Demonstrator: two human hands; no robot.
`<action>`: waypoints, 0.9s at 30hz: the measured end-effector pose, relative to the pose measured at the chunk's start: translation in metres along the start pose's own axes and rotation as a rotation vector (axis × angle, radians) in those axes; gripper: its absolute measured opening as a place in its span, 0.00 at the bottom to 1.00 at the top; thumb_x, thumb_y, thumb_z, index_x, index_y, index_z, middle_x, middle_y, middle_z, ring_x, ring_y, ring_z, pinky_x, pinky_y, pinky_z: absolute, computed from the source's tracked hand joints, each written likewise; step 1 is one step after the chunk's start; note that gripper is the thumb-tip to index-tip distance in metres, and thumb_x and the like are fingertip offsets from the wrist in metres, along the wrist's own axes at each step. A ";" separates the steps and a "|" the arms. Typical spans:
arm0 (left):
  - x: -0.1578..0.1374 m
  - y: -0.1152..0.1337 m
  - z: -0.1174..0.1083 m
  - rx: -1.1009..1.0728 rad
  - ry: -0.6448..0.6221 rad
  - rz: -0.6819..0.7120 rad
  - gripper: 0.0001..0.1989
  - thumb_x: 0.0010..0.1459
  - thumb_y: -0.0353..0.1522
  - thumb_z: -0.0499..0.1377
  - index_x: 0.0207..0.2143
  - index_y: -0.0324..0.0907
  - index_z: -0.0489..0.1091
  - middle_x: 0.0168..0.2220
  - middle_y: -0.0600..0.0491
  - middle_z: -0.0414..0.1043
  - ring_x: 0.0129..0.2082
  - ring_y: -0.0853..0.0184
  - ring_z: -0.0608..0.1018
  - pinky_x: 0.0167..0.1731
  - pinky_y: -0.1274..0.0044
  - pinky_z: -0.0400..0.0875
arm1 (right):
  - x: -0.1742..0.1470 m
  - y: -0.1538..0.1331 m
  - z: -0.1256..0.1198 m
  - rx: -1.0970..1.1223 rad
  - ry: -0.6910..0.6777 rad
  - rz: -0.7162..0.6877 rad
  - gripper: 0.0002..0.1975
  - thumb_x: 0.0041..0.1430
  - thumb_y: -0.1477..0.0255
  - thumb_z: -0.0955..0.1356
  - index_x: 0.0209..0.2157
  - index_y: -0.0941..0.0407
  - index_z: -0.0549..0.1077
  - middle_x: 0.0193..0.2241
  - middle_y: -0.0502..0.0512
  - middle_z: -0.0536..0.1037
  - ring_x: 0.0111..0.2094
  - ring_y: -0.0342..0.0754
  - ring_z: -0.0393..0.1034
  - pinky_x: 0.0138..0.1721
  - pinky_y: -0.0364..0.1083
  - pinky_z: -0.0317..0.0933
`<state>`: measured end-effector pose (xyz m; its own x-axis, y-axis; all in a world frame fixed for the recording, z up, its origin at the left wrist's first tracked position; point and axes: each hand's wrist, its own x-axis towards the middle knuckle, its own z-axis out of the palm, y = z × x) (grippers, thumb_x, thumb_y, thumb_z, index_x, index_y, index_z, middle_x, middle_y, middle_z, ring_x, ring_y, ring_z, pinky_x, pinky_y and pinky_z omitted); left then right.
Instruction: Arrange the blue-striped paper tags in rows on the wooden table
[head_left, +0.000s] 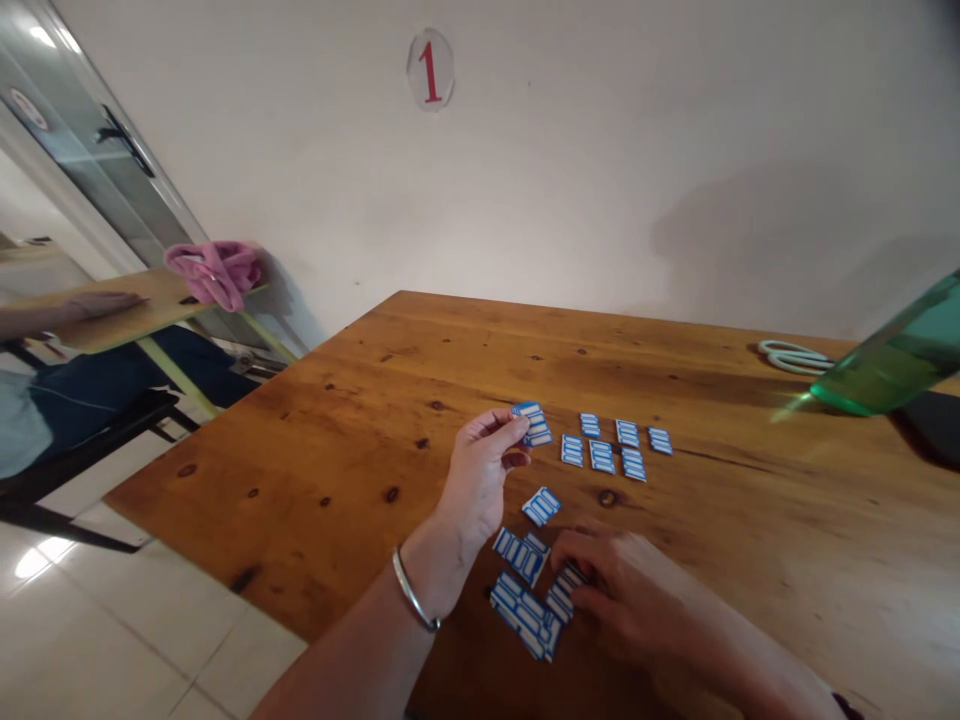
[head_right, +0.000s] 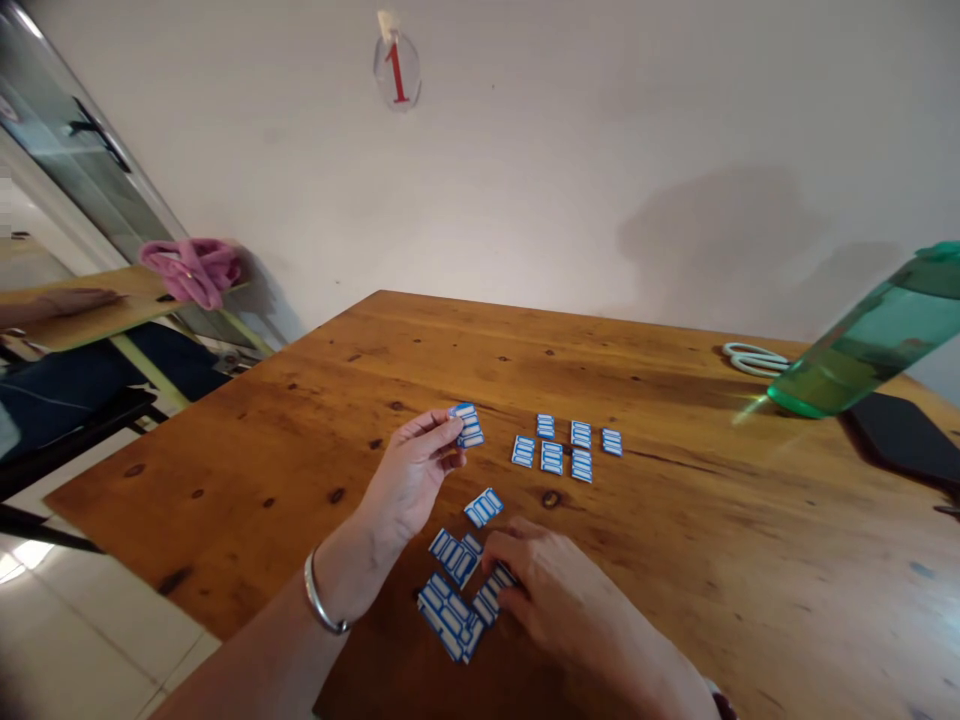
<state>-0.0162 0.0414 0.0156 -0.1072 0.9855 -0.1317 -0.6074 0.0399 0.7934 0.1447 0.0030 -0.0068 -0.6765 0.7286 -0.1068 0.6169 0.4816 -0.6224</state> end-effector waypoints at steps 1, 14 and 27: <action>0.000 0.000 0.000 -0.001 0.000 0.000 0.05 0.39 0.27 0.64 0.21 0.39 0.69 0.20 0.58 0.68 0.20 0.75 0.69 0.21 0.83 0.60 | 0.000 0.000 0.000 0.004 -0.003 -0.008 0.17 0.42 0.84 0.63 0.33 0.52 0.72 0.34 0.50 0.73 0.32 0.46 0.66 0.33 0.42 0.55; 0.001 -0.002 0.000 0.021 0.014 -0.022 0.07 0.38 0.28 0.64 0.22 0.38 0.69 0.21 0.57 0.69 0.20 0.76 0.69 0.20 0.83 0.60 | -0.001 -0.010 0.000 -0.170 -0.031 0.056 0.08 0.48 0.81 0.63 0.28 0.56 0.69 0.31 0.55 0.72 0.30 0.48 0.66 0.29 0.45 0.55; 0.001 -0.007 0.001 0.101 0.012 -0.037 0.07 0.39 0.30 0.64 0.21 0.38 0.68 0.21 0.56 0.69 0.20 0.75 0.68 0.21 0.83 0.60 | 0.010 0.003 -0.012 0.972 0.409 0.178 0.11 0.42 0.69 0.72 0.30 0.56 0.71 0.25 0.49 0.73 0.26 0.43 0.65 0.28 0.42 0.56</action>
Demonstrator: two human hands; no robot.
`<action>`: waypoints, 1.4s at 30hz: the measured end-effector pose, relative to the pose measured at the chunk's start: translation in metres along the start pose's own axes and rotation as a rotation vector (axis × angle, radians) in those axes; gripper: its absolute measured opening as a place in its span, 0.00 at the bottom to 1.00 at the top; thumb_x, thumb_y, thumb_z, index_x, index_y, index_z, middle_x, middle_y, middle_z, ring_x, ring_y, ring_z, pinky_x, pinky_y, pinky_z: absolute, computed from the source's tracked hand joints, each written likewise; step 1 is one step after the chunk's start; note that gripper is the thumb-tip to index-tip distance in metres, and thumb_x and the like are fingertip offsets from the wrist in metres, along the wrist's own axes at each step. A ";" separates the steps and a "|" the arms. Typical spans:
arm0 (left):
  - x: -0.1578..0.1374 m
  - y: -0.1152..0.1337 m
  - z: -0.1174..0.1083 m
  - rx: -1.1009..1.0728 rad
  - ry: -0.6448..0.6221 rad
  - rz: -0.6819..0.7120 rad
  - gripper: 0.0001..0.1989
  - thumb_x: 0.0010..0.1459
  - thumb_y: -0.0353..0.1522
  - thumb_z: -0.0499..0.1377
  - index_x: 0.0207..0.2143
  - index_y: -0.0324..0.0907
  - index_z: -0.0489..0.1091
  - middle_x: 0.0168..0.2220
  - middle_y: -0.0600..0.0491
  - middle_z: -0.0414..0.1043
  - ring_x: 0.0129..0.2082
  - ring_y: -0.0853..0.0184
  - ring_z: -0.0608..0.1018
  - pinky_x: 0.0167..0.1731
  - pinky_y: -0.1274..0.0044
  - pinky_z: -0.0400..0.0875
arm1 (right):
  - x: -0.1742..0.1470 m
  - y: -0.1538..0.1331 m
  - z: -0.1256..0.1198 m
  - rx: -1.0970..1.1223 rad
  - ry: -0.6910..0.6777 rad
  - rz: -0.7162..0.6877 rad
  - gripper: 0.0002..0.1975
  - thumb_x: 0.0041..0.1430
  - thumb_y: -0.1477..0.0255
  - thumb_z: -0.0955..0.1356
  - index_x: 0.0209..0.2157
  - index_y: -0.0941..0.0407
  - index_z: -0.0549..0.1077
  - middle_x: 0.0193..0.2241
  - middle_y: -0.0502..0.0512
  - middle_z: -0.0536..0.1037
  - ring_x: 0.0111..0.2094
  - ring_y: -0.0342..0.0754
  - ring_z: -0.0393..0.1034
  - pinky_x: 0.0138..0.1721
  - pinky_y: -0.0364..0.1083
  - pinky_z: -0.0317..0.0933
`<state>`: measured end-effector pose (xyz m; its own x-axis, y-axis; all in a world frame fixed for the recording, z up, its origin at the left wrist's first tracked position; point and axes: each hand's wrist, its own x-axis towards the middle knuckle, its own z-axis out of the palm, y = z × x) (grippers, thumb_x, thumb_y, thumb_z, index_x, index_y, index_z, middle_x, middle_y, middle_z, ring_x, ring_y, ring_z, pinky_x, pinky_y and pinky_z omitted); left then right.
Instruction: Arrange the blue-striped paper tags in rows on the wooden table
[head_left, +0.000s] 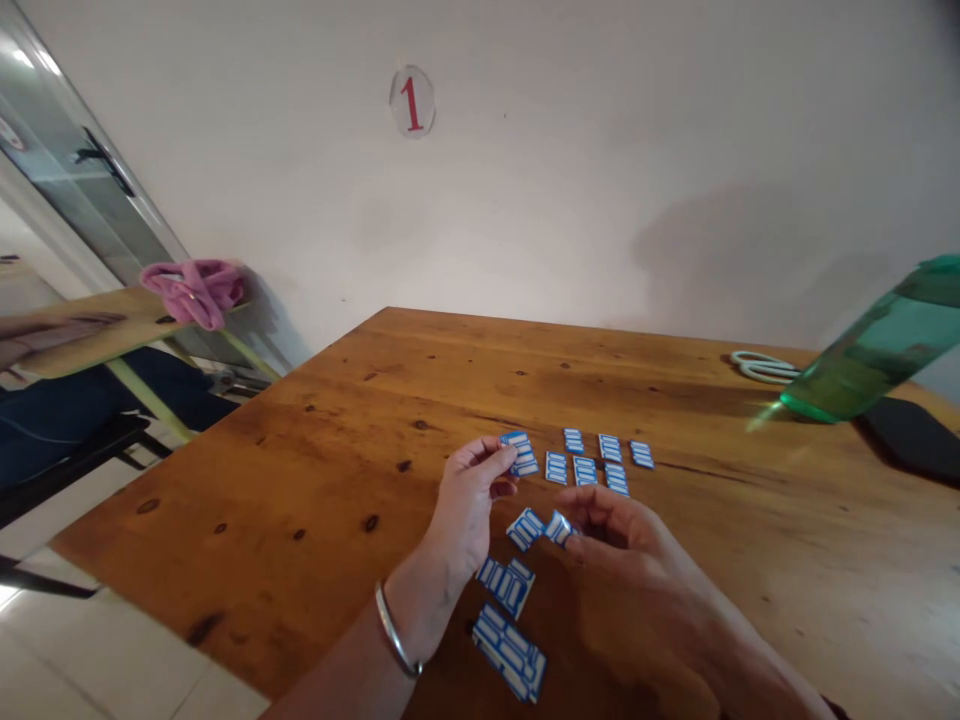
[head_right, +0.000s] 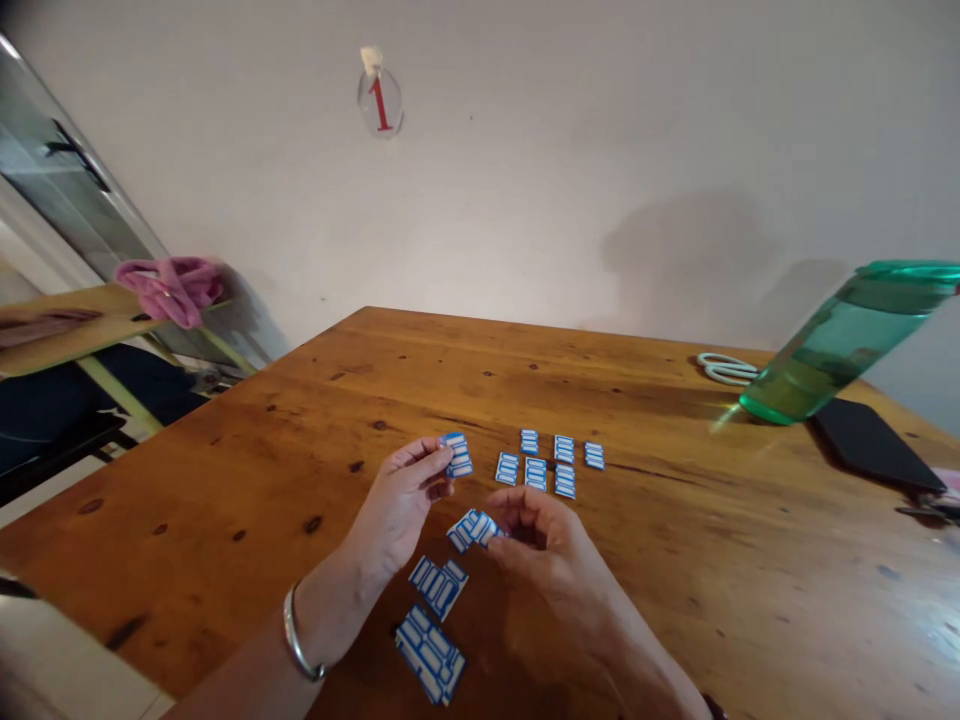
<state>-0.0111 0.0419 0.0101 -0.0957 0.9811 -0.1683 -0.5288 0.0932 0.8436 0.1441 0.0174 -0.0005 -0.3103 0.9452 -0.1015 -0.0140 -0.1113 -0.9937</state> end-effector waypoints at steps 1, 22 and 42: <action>-0.001 -0.001 0.001 0.015 -0.011 -0.007 0.07 0.39 0.30 0.64 0.21 0.38 0.68 0.21 0.56 0.69 0.20 0.75 0.68 0.21 0.83 0.60 | 0.000 0.001 -0.002 0.081 0.018 0.025 0.11 0.42 0.68 0.72 0.30 0.56 0.71 0.25 0.49 0.74 0.27 0.43 0.65 0.28 0.42 0.56; -0.012 -0.019 0.012 0.333 -0.080 0.031 0.05 0.41 0.29 0.60 0.19 0.38 0.66 0.17 0.59 0.64 0.18 0.75 0.64 0.20 0.82 0.60 | 0.001 -0.001 0.001 0.232 0.334 -0.014 0.13 0.40 0.64 0.73 0.19 0.57 0.67 0.14 0.42 0.61 0.16 0.36 0.48 0.17 0.38 0.42; -0.015 -0.023 0.013 0.340 -0.144 0.006 0.05 0.40 0.31 0.62 0.20 0.39 0.69 0.19 0.59 0.67 0.20 0.74 0.65 0.22 0.81 0.58 | 0.005 -0.003 0.004 0.038 0.352 -0.070 0.16 0.36 0.60 0.71 0.17 0.56 0.65 0.15 0.46 0.66 0.19 0.40 0.55 0.21 0.41 0.49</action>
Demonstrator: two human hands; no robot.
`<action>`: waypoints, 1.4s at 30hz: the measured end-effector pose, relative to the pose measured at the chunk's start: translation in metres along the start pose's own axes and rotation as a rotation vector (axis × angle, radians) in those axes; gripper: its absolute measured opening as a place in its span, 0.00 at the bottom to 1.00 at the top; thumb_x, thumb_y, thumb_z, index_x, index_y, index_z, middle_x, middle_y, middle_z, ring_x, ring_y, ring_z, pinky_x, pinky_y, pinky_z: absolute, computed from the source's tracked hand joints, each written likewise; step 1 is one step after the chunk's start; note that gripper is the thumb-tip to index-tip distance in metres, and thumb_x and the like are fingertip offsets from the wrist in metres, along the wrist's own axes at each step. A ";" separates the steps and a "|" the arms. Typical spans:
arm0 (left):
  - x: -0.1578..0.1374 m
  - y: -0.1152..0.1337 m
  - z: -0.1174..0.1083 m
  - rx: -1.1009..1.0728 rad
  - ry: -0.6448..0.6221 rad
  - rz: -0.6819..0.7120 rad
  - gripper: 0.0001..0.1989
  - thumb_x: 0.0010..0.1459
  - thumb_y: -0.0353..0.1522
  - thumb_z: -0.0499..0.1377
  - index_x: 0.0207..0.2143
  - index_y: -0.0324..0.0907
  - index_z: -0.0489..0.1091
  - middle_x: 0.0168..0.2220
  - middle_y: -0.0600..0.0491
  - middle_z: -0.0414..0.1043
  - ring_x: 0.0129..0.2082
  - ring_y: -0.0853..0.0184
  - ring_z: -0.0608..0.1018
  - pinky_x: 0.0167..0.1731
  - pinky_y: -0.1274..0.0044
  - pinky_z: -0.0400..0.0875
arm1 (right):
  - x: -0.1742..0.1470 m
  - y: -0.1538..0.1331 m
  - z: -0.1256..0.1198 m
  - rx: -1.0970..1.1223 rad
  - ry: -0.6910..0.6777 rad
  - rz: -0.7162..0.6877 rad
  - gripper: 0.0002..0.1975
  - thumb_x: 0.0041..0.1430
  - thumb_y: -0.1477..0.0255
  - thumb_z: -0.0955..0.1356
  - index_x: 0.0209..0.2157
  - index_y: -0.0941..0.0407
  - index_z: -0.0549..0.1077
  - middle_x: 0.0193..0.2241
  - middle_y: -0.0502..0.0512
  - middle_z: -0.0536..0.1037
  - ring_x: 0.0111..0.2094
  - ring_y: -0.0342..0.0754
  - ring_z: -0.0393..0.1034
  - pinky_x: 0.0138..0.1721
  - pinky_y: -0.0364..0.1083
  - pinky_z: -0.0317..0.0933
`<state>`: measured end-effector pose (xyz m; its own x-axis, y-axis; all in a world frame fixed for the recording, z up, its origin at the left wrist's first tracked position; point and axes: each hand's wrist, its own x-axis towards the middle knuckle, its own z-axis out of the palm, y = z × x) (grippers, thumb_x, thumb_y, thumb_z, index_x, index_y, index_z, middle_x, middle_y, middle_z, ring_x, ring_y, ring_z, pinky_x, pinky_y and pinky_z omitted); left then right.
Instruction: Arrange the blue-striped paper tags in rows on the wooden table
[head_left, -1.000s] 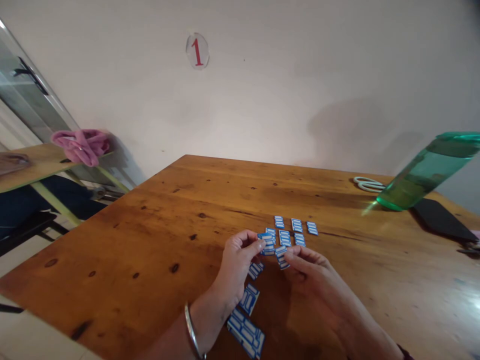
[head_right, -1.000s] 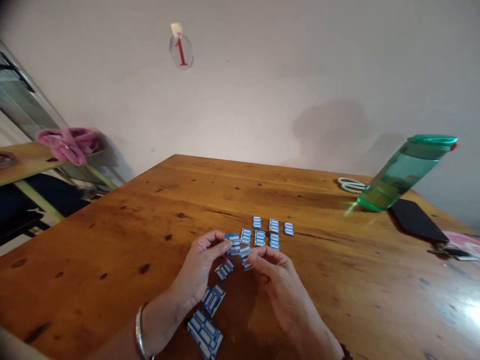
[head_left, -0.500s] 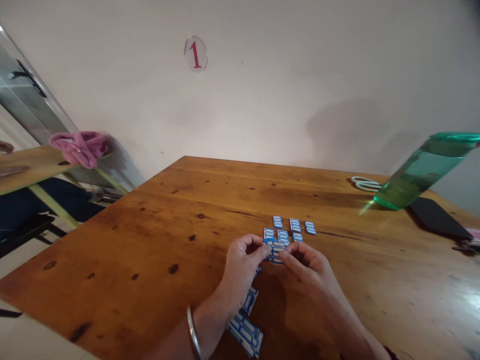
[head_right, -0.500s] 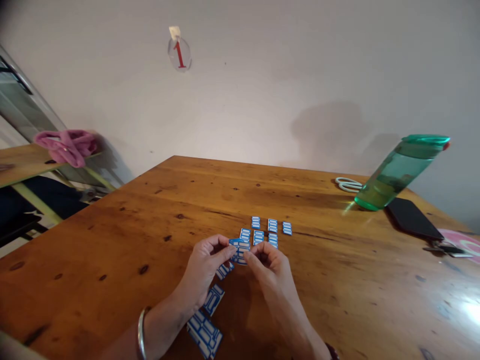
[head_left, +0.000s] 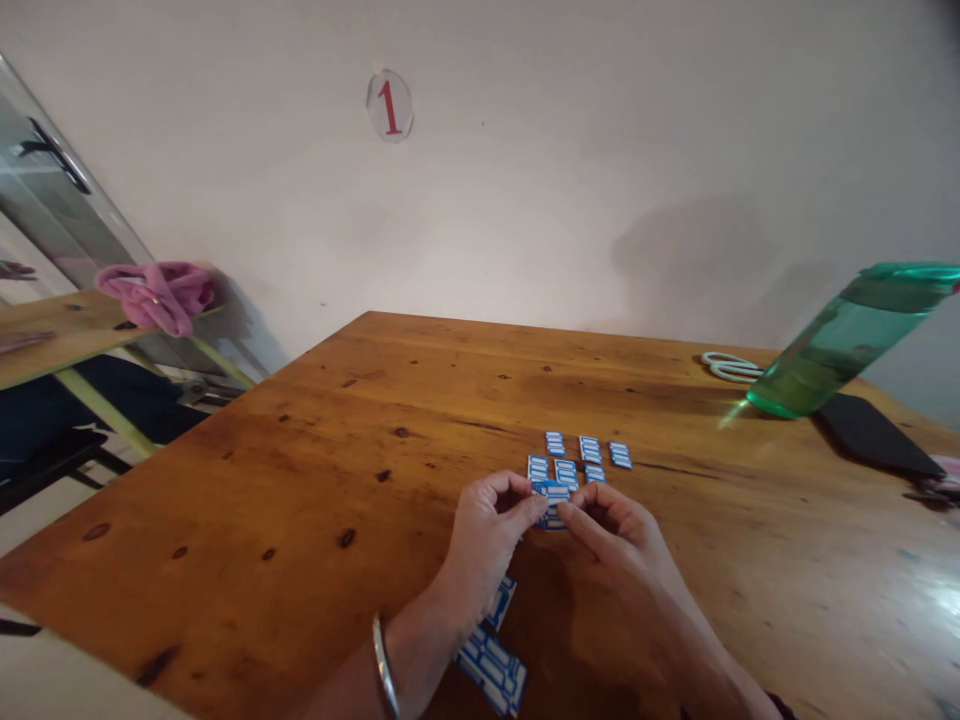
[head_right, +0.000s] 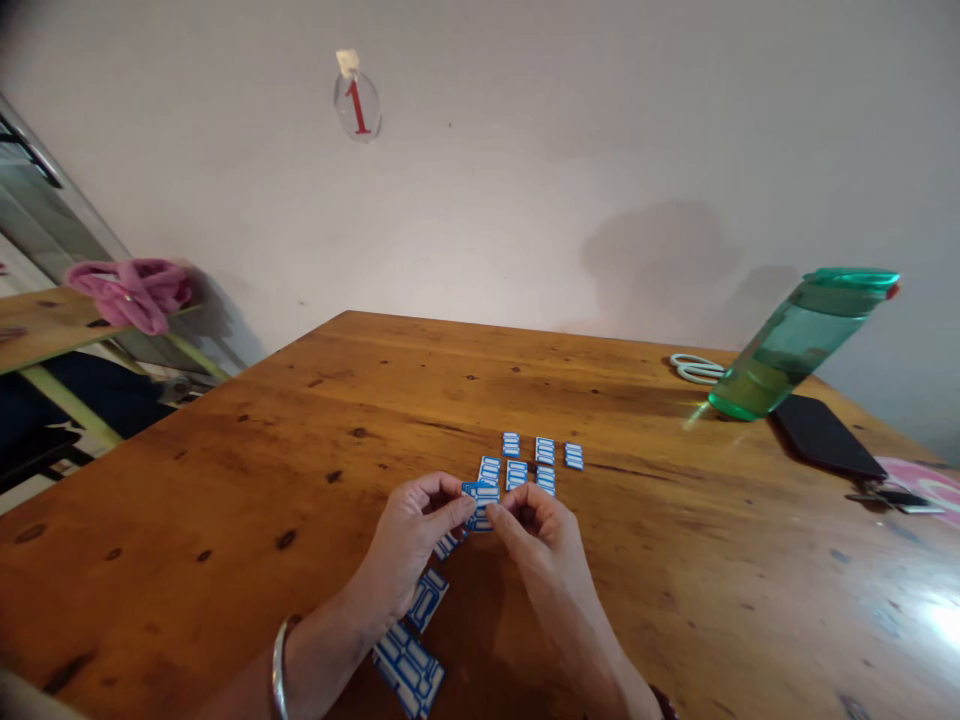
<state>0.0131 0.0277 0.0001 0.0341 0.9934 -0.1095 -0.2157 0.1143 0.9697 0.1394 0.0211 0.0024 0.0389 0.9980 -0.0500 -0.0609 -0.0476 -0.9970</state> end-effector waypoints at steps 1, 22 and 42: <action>0.000 0.000 0.000 -0.005 -0.001 0.003 0.05 0.40 0.31 0.63 0.20 0.39 0.69 0.19 0.58 0.67 0.20 0.74 0.66 0.22 0.81 0.58 | 0.000 0.000 0.000 0.004 0.001 -0.002 0.16 0.36 0.60 0.71 0.17 0.56 0.65 0.15 0.46 0.66 0.19 0.40 0.55 0.21 0.41 0.49; -0.007 0.008 0.002 -0.153 -0.125 -0.036 0.06 0.41 0.31 0.64 0.20 0.38 0.69 0.19 0.58 0.68 0.20 0.76 0.66 0.22 0.83 0.58 | -0.003 0.009 -0.005 0.385 -0.202 0.094 0.06 0.46 0.69 0.72 0.24 0.57 0.72 0.23 0.48 0.74 0.26 0.41 0.64 0.30 0.40 0.57; -0.010 0.012 -0.001 -0.370 -0.284 -0.104 0.09 0.37 0.31 0.68 0.20 0.37 0.71 0.18 0.57 0.70 0.19 0.76 0.68 0.23 0.83 0.61 | -0.006 0.005 -0.010 0.563 -0.373 0.154 0.04 0.46 0.72 0.72 0.25 0.56 0.73 0.23 0.48 0.74 0.25 0.39 0.65 0.30 0.39 0.57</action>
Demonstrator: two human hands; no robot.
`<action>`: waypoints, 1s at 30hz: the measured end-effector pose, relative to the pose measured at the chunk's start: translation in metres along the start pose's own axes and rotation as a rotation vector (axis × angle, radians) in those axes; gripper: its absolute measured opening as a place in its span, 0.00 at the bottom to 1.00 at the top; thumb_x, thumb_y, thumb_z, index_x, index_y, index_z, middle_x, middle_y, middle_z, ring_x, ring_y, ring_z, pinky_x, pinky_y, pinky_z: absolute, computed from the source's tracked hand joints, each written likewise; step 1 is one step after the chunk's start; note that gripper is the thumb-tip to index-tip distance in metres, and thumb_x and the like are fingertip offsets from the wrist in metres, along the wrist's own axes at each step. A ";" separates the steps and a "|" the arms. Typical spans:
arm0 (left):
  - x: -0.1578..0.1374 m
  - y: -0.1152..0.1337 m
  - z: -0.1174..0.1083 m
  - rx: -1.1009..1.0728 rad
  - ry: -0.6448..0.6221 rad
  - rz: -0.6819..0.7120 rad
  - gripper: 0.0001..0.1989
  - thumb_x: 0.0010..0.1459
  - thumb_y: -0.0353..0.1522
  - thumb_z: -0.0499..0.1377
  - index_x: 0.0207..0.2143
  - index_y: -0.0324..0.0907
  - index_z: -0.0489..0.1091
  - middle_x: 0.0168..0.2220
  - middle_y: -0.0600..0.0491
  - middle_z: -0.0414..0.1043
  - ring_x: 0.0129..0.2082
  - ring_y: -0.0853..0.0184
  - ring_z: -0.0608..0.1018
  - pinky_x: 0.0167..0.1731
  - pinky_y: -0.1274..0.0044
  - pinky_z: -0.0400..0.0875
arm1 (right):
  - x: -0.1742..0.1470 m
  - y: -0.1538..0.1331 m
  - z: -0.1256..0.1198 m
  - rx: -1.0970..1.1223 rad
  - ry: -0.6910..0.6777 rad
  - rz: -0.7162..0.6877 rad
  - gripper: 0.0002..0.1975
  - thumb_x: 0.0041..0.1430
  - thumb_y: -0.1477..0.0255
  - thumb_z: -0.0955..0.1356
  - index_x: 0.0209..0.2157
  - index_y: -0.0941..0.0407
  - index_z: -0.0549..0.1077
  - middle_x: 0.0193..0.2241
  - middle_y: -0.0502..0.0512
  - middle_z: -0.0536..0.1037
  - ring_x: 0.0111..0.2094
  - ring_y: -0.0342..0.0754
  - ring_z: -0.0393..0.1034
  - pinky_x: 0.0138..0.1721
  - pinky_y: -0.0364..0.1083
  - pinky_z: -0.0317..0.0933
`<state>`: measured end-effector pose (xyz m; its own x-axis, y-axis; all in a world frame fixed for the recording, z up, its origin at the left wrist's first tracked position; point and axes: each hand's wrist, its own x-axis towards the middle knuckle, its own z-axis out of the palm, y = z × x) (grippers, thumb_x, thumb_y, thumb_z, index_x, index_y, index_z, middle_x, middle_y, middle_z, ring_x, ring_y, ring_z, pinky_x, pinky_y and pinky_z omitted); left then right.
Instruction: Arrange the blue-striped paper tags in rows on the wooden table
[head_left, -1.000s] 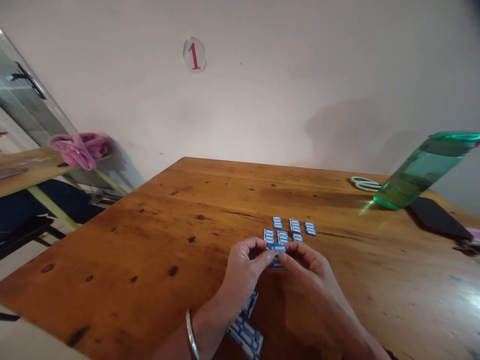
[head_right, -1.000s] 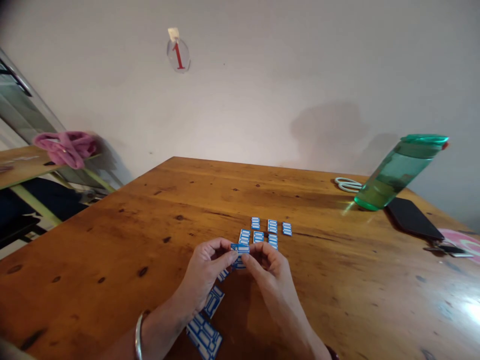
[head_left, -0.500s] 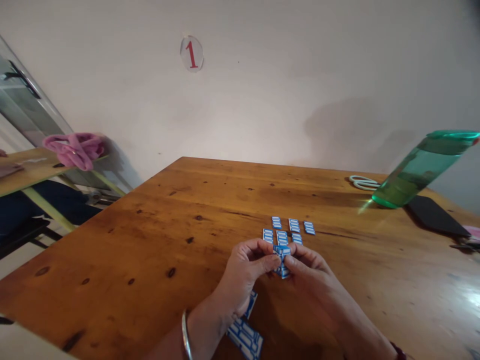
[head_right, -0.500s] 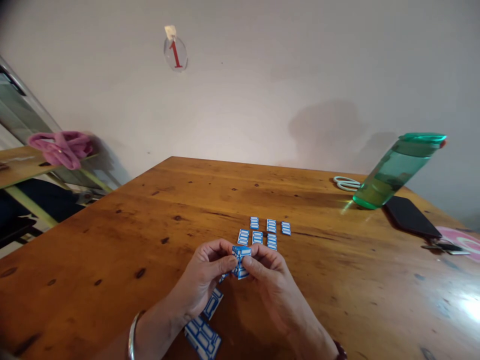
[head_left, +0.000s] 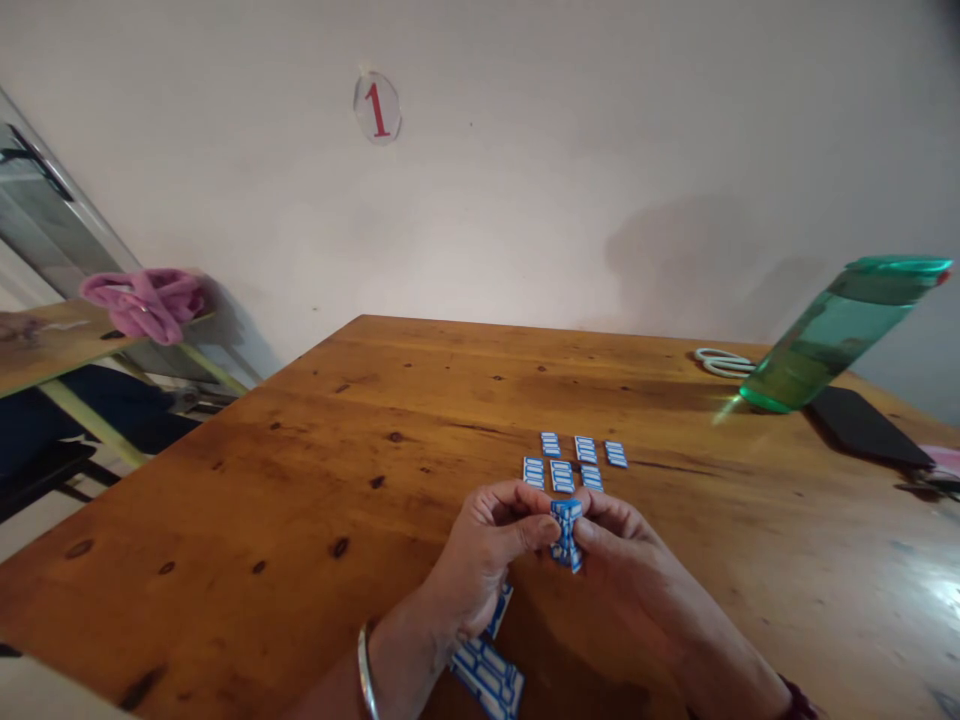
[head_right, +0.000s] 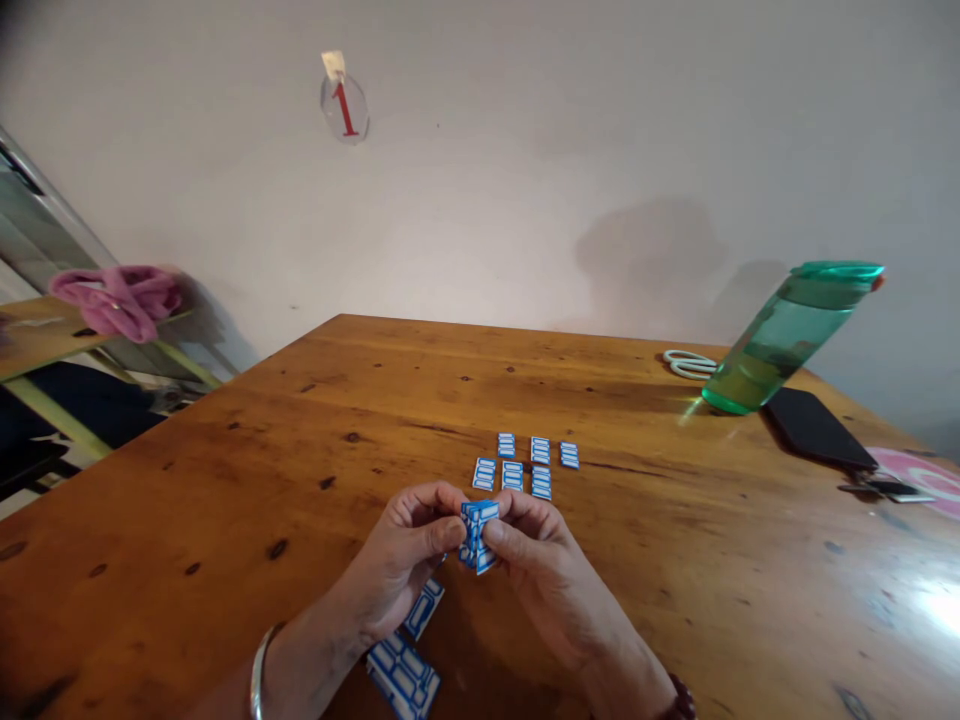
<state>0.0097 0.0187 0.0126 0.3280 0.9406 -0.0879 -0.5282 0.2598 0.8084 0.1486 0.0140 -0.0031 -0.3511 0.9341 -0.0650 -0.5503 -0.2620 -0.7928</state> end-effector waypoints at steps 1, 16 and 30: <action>0.000 0.000 0.000 -0.005 0.006 -0.006 0.09 0.37 0.31 0.68 0.20 0.37 0.71 0.18 0.57 0.70 0.19 0.76 0.68 0.23 0.82 0.61 | 0.000 0.000 0.000 0.002 -0.005 0.002 0.04 0.46 0.72 0.72 0.25 0.56 0.73 0.23 0.47 0.74 0.25 0.39 0.65 0.30 0.39 0.57; -0.003 0.003 0.004 -0.049 0.003 -0.050 0.09 0.36 0.31 0.68 0.19 0.37 0.71 0.16 0.57 0.70 0.16 0.76 0.69 0.19 0.83 0.62 | -0.001 0.004 -0.004 0.038 -0.016 0.039 0.06 0.43 0.71 0.73 0.24 0.56 0.73 0.22 0.48 0.75 0.24 0.40 0.65 0.28 0.40 0.58; -0.003 0.002 0.003 -0.057 -0.021 -0.049 0.11 0.35 0.32 0.69 0.20 0.37 0.70 0.16 0.56 0.71 0.16 0.75 0.71 0.17 0.84 0.65 | -0.002 0.000 0.002 0.052 -0.083 0.056 0.06 0.45 0.70 0.72 0.23 0.56 0.72 0.20 0.48 0.74 0.23 0.40 0.65 0.28 0.40 0.58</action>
<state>0.0100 0.0163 0.0163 0.3709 0.9217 -0.1140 -0.5547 0.3183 0.7687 0.1485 0.0115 -0.0017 -0.4424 0.8951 -0.0561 -0.5662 -0.3273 -0.7565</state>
